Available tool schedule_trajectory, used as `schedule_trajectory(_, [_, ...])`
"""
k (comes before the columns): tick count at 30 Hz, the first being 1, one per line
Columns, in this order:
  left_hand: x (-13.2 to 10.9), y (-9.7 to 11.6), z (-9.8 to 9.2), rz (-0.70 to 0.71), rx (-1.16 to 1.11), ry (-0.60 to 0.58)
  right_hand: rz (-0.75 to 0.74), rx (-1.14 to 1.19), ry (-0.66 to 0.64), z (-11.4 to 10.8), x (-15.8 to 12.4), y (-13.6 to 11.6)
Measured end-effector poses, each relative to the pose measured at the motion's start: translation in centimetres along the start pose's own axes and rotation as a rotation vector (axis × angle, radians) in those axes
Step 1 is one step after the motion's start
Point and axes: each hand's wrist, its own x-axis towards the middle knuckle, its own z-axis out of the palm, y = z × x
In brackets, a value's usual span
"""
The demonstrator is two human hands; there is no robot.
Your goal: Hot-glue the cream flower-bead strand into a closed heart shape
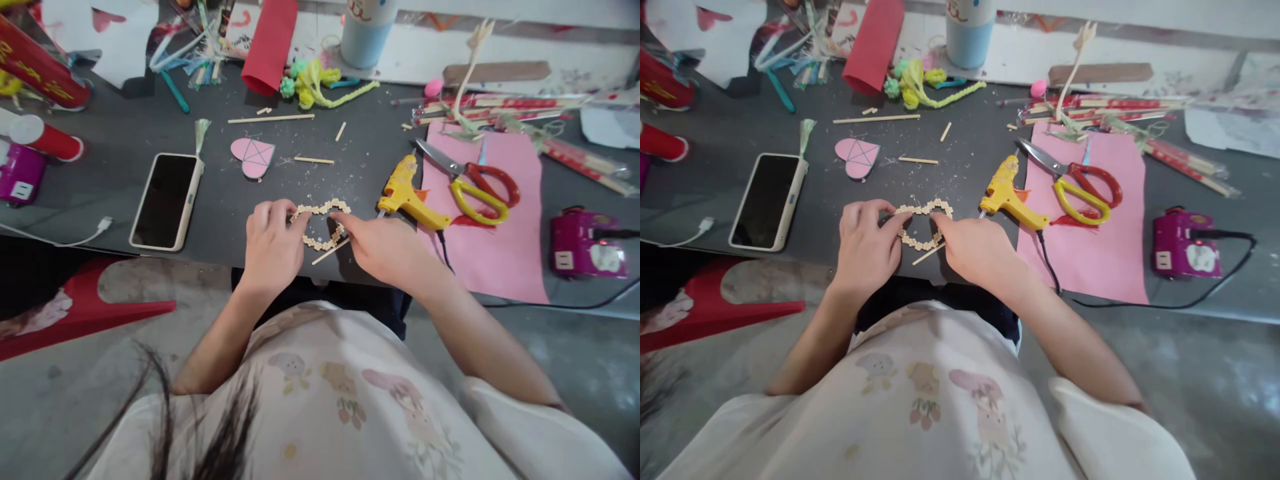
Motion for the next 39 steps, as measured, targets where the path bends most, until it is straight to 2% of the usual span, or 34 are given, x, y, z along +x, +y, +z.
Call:
schedule_trajectory(9, [-1.0,0.5,-0.4,0.001,-0.04,0.005,0.067,0.213,0.126,2.0,-0.9,-1.1])
schedule_trajectory(12, [-1.3,0.7,-0.3,-0.013,-0.059,0.013,0.083,0.261,0.132,2.5,-1.1,-1.3])
schedule_trajectory(17, [-1.7,0.7,0.1,-0.055,-0.096,0.081,0.086,0.345,0.159,2.9,-1.3,-1.2])
schedule_trajectory(22, [-1.7,0.5,0.1,-0.12,-0.143,0.159,0.102,0.335,0.171,2.7,-1.7,-1.2])
schedule_trajectory(28, [-1.6,-0.1,-0.3,-0.221,-0.212,0.191,0.114,0.31,0.179,2.5,-2.2,-1.5])
schedule_trajectory(39, [-2.2,0.0,-1.6,-0.295,-0.26,0.118,0.074,0.316,0.205,2.7,-2.7,-1.5])
